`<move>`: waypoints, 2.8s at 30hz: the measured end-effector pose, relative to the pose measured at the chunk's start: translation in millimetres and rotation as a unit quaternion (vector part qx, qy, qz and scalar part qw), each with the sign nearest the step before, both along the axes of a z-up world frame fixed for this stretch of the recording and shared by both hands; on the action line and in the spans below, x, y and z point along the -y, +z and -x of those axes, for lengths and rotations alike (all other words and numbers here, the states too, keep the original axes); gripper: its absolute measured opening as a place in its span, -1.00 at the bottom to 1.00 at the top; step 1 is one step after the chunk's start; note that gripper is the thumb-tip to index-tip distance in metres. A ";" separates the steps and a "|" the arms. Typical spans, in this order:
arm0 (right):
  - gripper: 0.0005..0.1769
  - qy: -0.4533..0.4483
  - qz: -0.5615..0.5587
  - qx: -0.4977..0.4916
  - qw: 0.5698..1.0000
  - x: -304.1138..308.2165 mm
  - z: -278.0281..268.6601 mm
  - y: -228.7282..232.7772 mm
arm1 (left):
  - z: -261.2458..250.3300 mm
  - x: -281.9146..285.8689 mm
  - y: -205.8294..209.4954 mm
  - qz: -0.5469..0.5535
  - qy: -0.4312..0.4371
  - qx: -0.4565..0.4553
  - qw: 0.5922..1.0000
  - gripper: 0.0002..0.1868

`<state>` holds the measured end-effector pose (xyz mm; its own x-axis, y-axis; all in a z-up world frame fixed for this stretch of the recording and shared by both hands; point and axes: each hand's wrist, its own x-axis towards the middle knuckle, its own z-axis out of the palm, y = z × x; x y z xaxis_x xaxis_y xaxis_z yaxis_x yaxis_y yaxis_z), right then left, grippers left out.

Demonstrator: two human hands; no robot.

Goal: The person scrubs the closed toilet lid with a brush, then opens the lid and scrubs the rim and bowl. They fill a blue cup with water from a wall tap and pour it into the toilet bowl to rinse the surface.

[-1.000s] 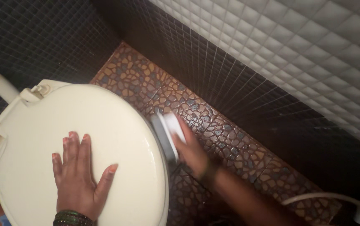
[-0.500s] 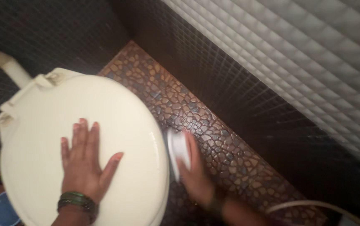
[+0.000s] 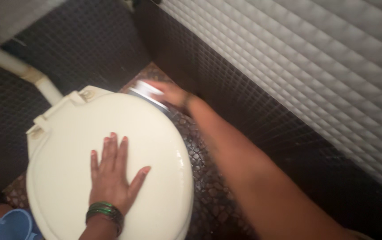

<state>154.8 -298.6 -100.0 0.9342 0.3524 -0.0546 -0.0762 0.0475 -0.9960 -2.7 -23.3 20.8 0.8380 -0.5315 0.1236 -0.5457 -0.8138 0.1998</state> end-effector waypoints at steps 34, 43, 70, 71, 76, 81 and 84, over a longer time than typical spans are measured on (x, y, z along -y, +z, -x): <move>-0.31 -0.334 0.064 -0.391 0.855 -94.7 361.1 121.0 | 1.9 0.7 8.8 -0.038 0.062 -0.062 0.995 -0.03; -0.39 -0.333 -0.020 -0.244 0.910 -21.6 253.5 58.3 | 54.6 7.4 40.5 -0.057 0.167 -0.145 0.974 -0.32; -0.72 -0.511 0.058 -0.133 0.847 -107.7 470.0 133.8 | 274.0 -171.4 69.5 0.228 0.491 -0.306 0.784 -0.34; -0.73 -0.509 0.050 -0.126 0.850 -103.3 470.3 135.5 | 276.1 -166.6 74.5 0.214 0.493 -0.306 0.786 -0.36; -0.72 -0.517 0.026 -0.123 0.847 -90.1 469.6 134.6 | 299.5 -128.3 98.1 0.134 0.415 -0.100 0.894 -0.40; -0.68 -0.479 0.002 -0.171 0.861 -93.4 474.3 128.9 | 306.6 -104.1 92.9 0.009 0.070 -0.056 0.996 -0.24; -0.63 -0.483 -0.007 -0.190 0.854 -97.6 471.4 135.3 | 299.6 -103.2 88.6 -0.017 -0.091 0.047 0.995 -0.51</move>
